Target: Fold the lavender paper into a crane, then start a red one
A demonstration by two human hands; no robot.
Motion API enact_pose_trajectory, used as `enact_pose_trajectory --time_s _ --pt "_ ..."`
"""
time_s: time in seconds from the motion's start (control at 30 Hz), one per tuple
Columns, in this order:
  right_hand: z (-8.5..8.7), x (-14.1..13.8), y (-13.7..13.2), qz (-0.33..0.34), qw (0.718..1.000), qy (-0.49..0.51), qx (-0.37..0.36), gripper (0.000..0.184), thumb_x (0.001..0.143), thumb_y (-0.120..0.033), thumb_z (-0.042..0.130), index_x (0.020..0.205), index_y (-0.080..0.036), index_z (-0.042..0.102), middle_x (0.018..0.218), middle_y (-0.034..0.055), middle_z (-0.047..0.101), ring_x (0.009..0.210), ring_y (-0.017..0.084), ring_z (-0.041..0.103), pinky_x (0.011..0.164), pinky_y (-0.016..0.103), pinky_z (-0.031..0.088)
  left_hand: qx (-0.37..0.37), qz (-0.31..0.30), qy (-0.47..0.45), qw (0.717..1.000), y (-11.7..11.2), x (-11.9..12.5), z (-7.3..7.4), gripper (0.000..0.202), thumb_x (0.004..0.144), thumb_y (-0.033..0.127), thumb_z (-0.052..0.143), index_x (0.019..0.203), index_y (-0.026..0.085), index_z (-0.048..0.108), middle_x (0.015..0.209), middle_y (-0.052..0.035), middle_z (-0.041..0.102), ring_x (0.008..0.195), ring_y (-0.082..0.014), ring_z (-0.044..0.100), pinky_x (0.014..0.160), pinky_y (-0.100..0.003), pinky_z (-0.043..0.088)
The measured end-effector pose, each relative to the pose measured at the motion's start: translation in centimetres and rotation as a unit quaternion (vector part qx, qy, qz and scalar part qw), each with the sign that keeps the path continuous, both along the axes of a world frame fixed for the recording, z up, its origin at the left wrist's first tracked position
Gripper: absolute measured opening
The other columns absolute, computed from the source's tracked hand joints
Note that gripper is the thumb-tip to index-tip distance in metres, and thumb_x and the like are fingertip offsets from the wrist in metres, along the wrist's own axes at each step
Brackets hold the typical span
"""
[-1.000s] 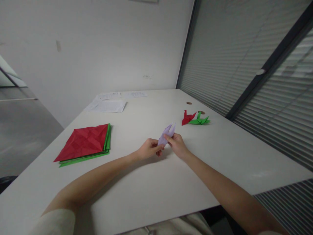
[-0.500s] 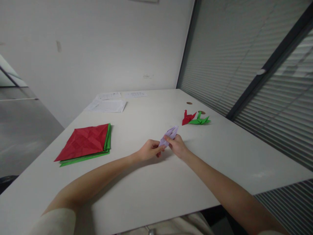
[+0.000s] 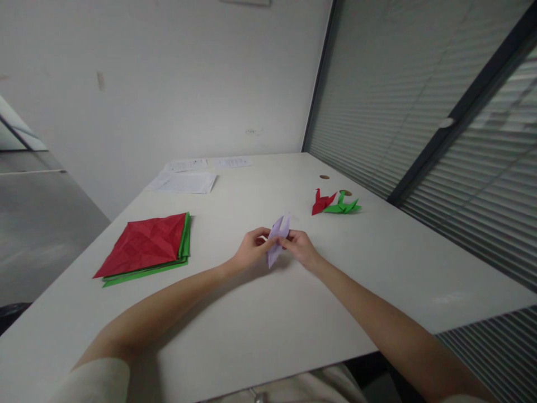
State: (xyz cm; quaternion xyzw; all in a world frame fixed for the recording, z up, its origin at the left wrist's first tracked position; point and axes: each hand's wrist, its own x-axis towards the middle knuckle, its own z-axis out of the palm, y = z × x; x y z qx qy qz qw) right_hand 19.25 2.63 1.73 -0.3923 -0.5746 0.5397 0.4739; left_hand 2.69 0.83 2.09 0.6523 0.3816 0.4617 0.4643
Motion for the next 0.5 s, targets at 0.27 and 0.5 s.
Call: enact_pose_trajectory --time_s 0.27,0.5 --pt "0.58 -0.23 -0.51 0.001 1.000 -0.018 0.016 0.041 0.059 -0.055 0.075 0.065 -0.015 0.066 0.059 0.0006 0.060 0.054 0.011 0.049 0.054 0.026 0.042 -0.010 0.015 -0.065 0.998 0.53 0.25 -0.31 0.046 0.071 0.059 0.067 0.067 0.014 0.056 0.058 0.0008 0.054 0.054 -0.0086 0.046 0.052 -0.022 0.034" --pt "0.34 -0.18 -0.89 0.023 0.994 -0.094 0.056 0.050 0.066 -0.065 0.065 0.058 -0.016 0.061 0.054 0.0020 0.057 0.053 0.013 0.050 0.051 0.027 0.039 -0.011 0.019 -0.080 0.997 0.53 0.42 -0.32 0.046 0.071 0.058 0.068 0.064 0.013 0.056 0.056 0.0017 0.052 0.053 -0.0080 0.043 0.052 -0.022 0.033"
